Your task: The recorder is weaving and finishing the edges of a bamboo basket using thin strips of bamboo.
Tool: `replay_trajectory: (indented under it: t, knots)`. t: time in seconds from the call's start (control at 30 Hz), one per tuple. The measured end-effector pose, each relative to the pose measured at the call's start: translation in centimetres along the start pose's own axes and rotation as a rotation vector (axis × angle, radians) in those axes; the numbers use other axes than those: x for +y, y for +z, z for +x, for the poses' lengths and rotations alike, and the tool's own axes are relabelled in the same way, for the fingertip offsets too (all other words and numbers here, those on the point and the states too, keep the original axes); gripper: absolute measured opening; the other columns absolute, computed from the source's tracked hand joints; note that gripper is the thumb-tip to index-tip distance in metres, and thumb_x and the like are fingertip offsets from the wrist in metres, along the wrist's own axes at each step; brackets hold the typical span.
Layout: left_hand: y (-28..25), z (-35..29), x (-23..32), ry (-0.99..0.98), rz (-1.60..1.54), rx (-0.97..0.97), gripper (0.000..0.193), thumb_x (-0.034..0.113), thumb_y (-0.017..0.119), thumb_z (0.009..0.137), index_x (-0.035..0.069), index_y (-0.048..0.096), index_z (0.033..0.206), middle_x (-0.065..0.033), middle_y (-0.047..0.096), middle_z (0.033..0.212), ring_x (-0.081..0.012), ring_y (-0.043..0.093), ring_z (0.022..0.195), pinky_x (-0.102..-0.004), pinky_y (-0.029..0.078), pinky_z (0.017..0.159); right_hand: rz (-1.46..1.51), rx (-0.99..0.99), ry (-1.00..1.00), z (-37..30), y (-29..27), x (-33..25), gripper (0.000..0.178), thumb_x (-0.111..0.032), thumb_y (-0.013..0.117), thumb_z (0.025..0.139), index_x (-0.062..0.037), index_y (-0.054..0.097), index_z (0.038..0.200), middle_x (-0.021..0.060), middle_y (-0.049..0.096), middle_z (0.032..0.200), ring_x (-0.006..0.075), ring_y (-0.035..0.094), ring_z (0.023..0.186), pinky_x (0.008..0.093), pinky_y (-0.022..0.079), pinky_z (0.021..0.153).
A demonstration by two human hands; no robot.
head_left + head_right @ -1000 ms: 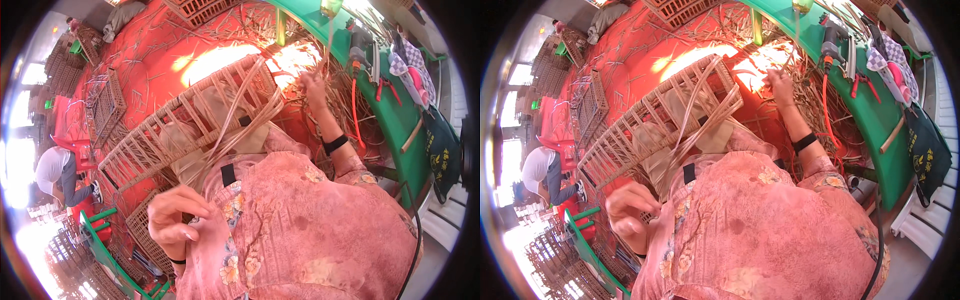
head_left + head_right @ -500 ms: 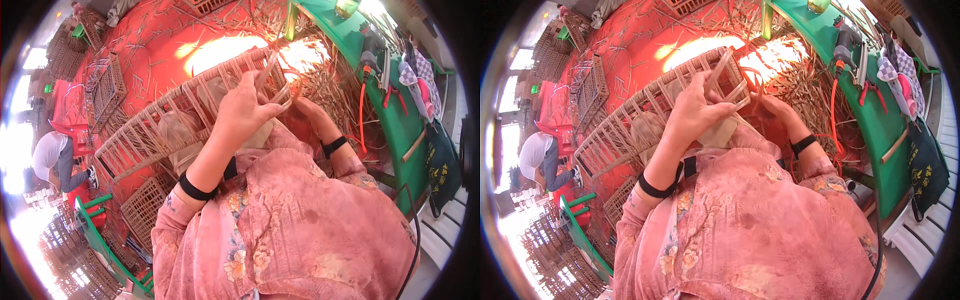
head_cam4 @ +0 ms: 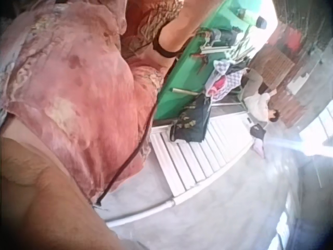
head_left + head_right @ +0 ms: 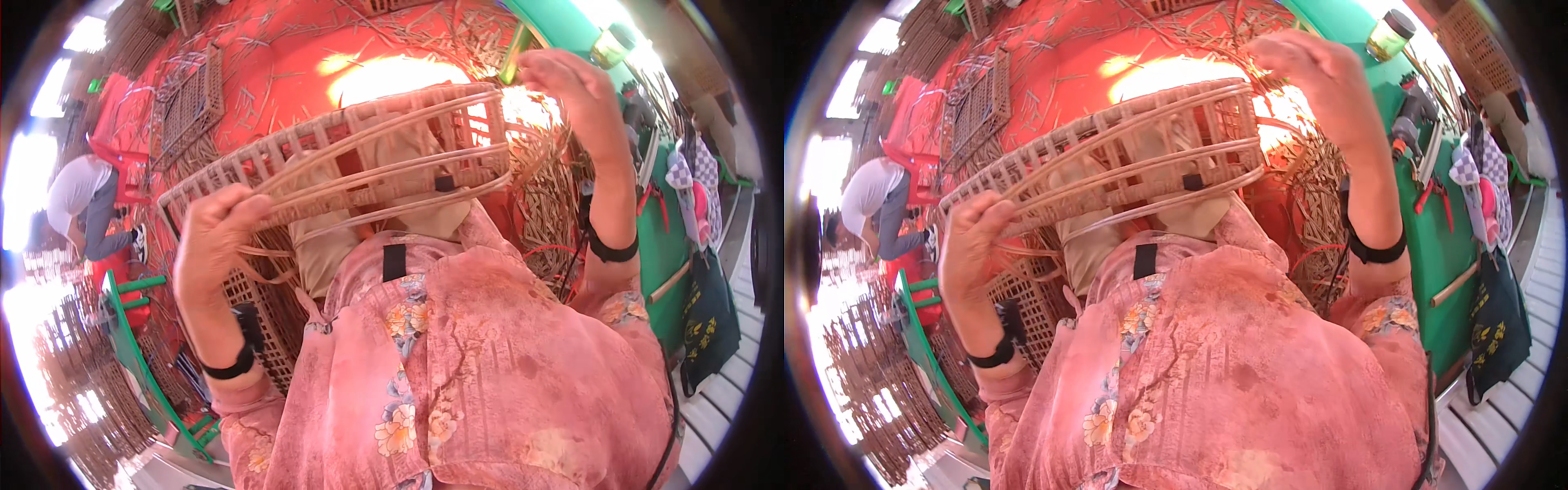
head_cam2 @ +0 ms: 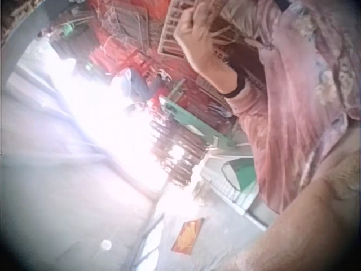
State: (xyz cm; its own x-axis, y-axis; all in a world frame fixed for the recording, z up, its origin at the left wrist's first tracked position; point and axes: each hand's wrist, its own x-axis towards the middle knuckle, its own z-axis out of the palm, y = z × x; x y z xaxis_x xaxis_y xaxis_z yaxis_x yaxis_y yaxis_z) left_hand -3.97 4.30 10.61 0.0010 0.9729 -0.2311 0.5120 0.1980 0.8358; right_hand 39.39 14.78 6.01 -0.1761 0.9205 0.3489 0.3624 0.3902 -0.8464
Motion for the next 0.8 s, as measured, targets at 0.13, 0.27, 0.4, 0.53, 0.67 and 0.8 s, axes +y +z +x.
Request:
replay_trajectory:
  t: [0.13, 0.27, 0.4, 0.53, 0.67, 0.8]
  knots:
    - [-6.5, -4.4, -0.9, 0.061, -0.062, 0.196, 0.018, 0.021, 0.076, 0.098, 0.005, 0.072, 0.089, 0.0109, 0.057, 0.078, -0.0006, 0.042, 0.07, -0.0207, 0.034, 0.064, 0.063, -0.479, -0.005, 4.4, 6.8, -4.4, 0.037, -0.031, 0.064, 0.105, -0.0011, 0.075, 0.122, 0.0039, 0.076, 0.106, 0.0114, 0.068, 0.098, 0.0293, 0.054, 0.086]
    - [-11.0, -7.9, -1.1, 0.179, -0.088, 0.272, 0.017, 0.021, 0.075, 0.098, 0.004, 0.072, 0.096, 0.0093, 0.058, 0.081, -0.0008, 0.046, 0.076, -0.0202, 0.035, 0.069, 0.169, -0.826, -0.06, 7.8, 14.8, -9.1, 0.037, -0.031, 0.061, 0.106, -0.0033, 0.075, 0.125, 0.0051, 0.076, 0.109, 0.0124, 0.068, 0.096, 0.0321, 0.056, 0.083]
    - [-13.4, -9.8, -1.5, 0.295, 0.005, 0.307, 0.019, 0.02, 0.074, 0.097, 0.001, 0.072, 0.096, 0.0049, 0.061, 0.081, -0.0033, 0.049, 0.076, -0.0227, 0.037, 0.069, 0.182, -1.235, -0.131, 9.7, 19.4, -14.8, 0.047, -0.044, 0.055, 0.109, -0.0068, 0.073, 0.131, 0.0072, 0.076, 0.112, 0.0155, 0.07, 0.094, 0.0329, 0.057, 0.083]
    - [-14.6, -10.9, -1.9, 0.305, 0.092, 0.288, 0.016, 0.015, 0.076, 0.094, -0.002, 0.077, 0.094, 0.0004, 0.07, 0.085, -0.0059, 0.057, 0.08, -0.0249, 0.044, 0.074, 0.372, -1.427, 0.119, 8.0, 22.9, -19.6, 0.047, -0.044, 0.062, 0.106, 0.0002, 0.074, 0.117, 0.0104, 0.076, 0.099, 0.0161, 0.072, 0.081, 0.0329, 0.059, 0.07]
    - [-16.6, -11.7, -3.0, 0.397, 0.07, 0.309, 0.019, 0.017, 0.08, 0.09, -0.001, 0.08, 0.096, -0.0006, 0.07, 0.084, -0.0083, 0.059, 0.08, -0.0264, 0.045, 0.074, 0.51, -1.402, 0.397, 7.3, 24.5, -22.5, 0.04, -0.039, 0.063, 0.107, -0.0003, 0.074, 0.108, 0.0047, 0.072, 0.085, 0.0126, 0.067, 0.066, 0.0272, 0.057, 0.06]
    - [-19.2, -12.9, -5.4, 0.439, -0.004, 0.421, 0.02, 0.014, 0.083, 0.089, 0.0, 0.081, 0.103, 0.0004, 0.073, 0.086, -0.0048, 0.06, 0.078, -0.0222, 0.045, 0.069, 0.382, -1.209, 0.185, 8.2, 22.9, -23.3, 0.034, -0.034, 0.065, 0.106, -0.0027, 0.076, 0.112, -0.0036, 0.06, 0.073, 0.0032, 0.051, 0.055, 0.0199, 0.041, 0.048]
